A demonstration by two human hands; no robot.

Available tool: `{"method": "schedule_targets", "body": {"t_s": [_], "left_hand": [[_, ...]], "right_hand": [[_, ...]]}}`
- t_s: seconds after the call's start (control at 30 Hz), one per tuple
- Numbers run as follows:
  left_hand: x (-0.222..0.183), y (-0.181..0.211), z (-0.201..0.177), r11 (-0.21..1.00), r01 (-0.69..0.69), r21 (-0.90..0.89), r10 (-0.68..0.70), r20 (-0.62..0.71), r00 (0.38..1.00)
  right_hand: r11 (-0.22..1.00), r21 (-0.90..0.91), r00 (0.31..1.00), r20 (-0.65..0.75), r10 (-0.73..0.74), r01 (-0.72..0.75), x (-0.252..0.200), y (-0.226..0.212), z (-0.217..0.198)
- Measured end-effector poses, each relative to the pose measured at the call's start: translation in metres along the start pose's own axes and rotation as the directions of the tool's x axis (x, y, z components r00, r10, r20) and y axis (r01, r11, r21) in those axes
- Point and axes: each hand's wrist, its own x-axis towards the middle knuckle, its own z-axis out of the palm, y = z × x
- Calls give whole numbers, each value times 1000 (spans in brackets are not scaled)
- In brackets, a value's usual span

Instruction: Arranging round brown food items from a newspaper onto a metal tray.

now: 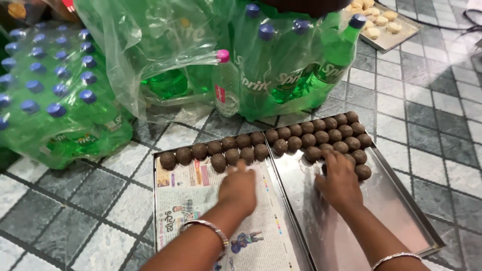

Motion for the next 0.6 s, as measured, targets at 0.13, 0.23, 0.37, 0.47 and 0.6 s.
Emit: {"method": "schedule_targets", "body": {"t_s": [0.13,0.23,0.37,0.47,0.6], "left_hand": [[16,35,3,997,-72,29,74,-39,997],[37,54,12,988,-150,41,154,-117,981],[60,68,16,983,-146,108,168,-228,959],[73,74,22,980,-109,166,148,-249,957],[83,71,27,978,-60,201,118,-294,948]], "right_hand": [[990,-40,991,1,133,-133,6,-15,-19],[984,-79,986,13,164,-162,10,-9,-18],[994,-79,997,-18,72,-73,8,-1,-11],[998,-55,998,-61,23,-26,7,3,-9],[997,-33,997,30,73,-72,13,-2,-17]]}}
